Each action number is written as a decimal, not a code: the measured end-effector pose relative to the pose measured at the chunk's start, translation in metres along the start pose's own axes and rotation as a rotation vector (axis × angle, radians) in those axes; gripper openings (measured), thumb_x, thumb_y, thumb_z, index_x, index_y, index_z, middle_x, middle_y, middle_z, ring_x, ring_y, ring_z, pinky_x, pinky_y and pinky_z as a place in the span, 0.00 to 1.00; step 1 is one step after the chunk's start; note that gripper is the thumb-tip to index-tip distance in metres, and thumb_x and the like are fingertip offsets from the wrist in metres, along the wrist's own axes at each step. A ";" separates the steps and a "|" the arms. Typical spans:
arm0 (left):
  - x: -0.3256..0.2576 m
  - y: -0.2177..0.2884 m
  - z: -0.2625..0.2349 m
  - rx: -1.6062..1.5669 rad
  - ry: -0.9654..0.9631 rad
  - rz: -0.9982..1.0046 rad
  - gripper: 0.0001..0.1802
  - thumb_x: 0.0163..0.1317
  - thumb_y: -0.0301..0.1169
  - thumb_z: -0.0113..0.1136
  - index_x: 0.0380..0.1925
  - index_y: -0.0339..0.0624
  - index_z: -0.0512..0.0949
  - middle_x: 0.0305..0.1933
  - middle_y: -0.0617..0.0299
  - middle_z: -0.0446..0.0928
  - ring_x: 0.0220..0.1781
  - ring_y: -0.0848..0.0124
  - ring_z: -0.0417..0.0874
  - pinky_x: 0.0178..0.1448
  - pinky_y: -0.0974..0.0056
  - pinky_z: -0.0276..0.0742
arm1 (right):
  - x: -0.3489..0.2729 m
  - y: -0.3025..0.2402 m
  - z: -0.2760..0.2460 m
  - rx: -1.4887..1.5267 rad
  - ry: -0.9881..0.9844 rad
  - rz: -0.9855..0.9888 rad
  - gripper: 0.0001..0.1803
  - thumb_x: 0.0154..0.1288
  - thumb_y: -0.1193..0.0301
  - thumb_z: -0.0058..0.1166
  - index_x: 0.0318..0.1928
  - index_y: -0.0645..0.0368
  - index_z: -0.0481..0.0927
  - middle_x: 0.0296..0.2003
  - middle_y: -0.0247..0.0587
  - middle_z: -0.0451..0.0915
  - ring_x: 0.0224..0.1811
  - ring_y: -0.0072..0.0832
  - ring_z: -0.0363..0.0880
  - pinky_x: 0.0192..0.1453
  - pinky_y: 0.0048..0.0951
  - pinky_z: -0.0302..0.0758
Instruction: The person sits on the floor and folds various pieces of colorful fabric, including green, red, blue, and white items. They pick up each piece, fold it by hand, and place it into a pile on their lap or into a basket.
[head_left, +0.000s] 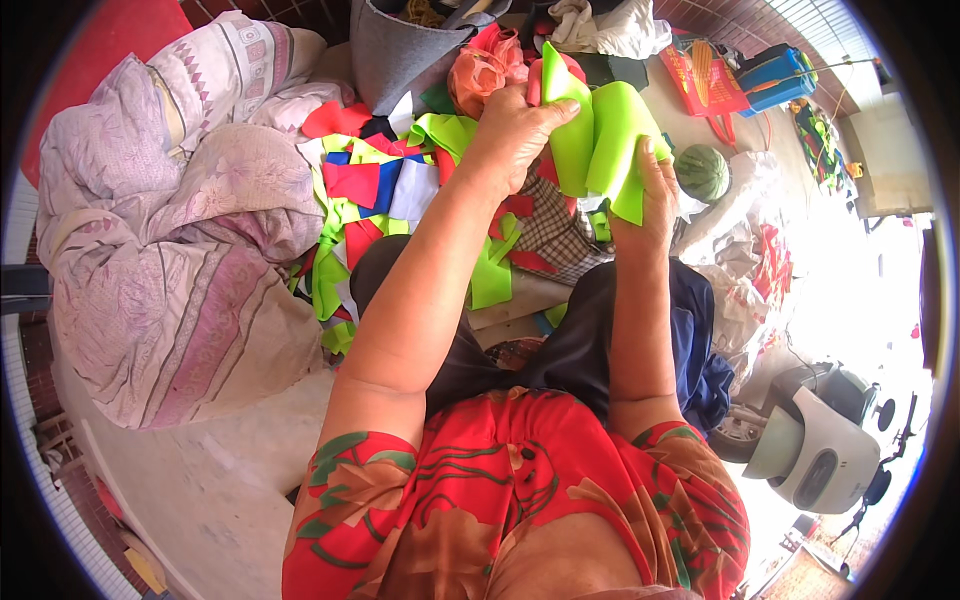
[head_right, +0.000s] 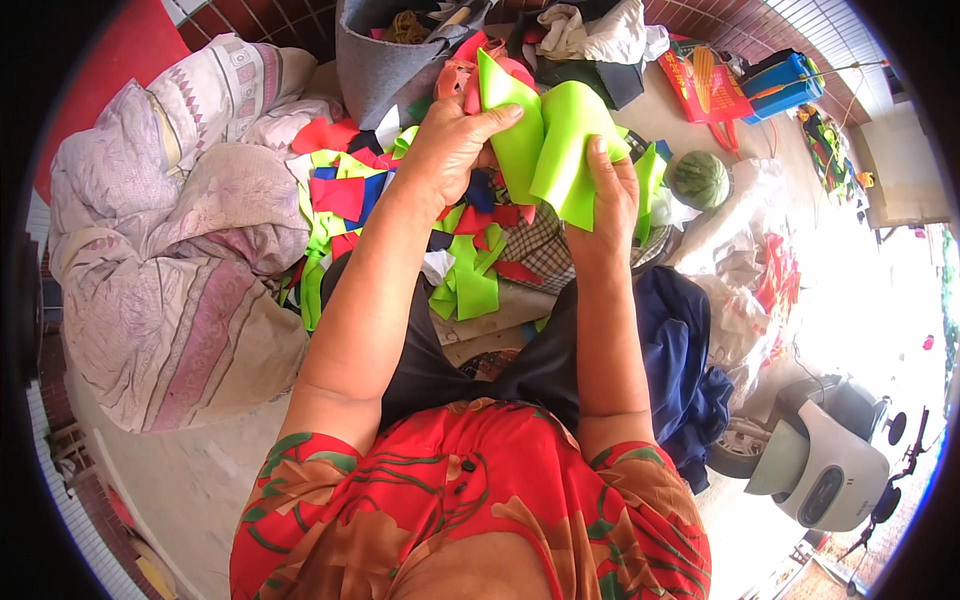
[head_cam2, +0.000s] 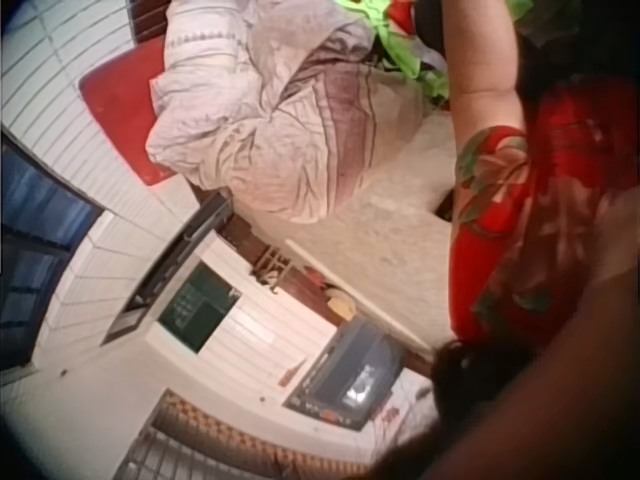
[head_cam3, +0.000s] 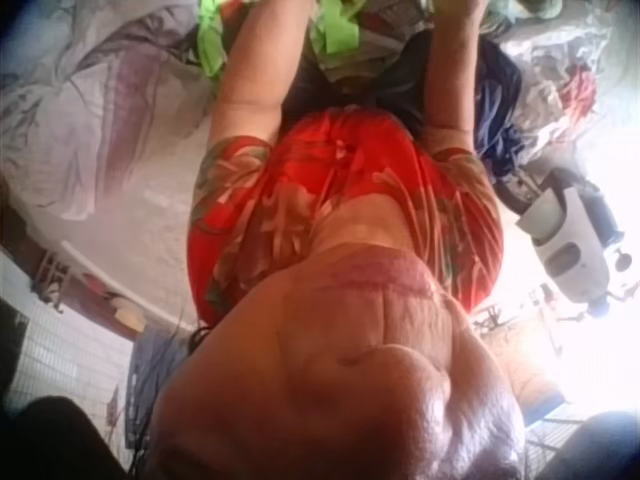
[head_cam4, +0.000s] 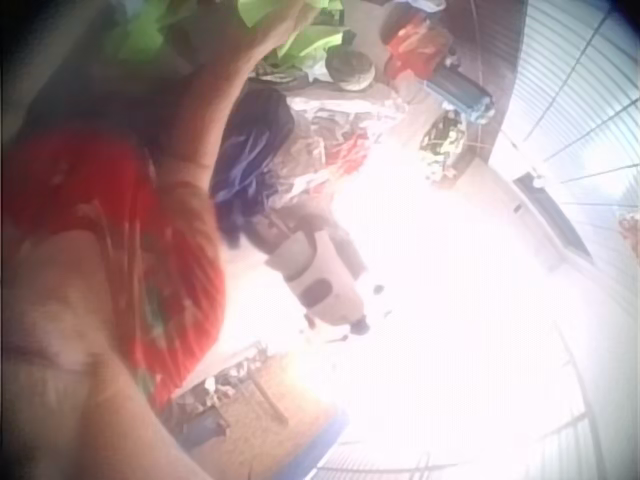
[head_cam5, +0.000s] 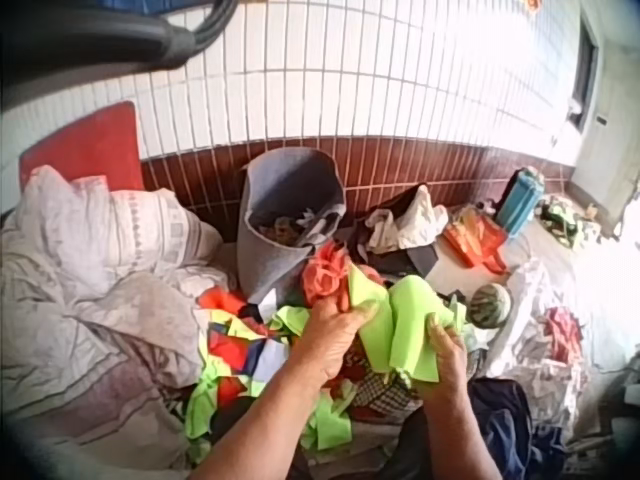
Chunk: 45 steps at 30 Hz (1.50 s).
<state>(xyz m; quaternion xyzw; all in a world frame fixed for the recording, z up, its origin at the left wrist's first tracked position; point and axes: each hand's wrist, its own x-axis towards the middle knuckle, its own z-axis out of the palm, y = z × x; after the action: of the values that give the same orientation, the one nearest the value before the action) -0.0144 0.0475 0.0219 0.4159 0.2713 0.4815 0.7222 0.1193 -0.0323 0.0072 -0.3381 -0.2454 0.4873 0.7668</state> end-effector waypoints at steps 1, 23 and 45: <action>0.001 0.000 -0.001 0.003 0.017 -0.028 0.14 0.54 0.25 0.60 0.42 0.34 0.76 0.38 0.59 0.78 0.37 0.71 0.79 0.41 0.65 0.77 | 0.001 0.000 -0.004 -0.002 0.028 -0.035 0.16 0.66 0.69 0.51 0.51 0.64 0.72 0.43 0.41 0.78 0.43 0.27 0.79 0.49 0.28 0.76; 0.000 0.003 -0.001 -0.236 -0.088 -0.307 0.16 0.62 0.35 0.54 0.45 0.35 0.74 0.40 0.58 0.78 0.39 0.67 0.81 0.42 0.62 0.80 | -0.009 0.000 -0.001 -1.027 -0.264 -0.515 0.10 0.58 0.70 0.58 0.35 0.64 0.76 0.51 0.44 0.76 0.47 0.33 0.76 0.49 0.30 0.73; 0.000 -0.001 -0.001 -0.173 -0.157 -0.274 0.15 0.63 0.30 0.51 0.48 0.36 0.73 0.45 0.55 0.78 0.46 0.63 0.81 0.46 0.53 0.82 | -0.010 -0.020 -0.017 -1.453 0.136 -0.824 0.11 0.70 0.66 0.43 0.45 0.59 0.70 0.39 0.37 0.75 0.40 0.27 0.75 0.44 0.26 0.72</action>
<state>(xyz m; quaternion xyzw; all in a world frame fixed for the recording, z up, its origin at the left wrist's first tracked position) -0.0150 0.0480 0.0202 0.3478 0.2258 0.3662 0.8330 0.1387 -0.0520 0.0113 -0.6601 -0.5554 -0.1329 0.4880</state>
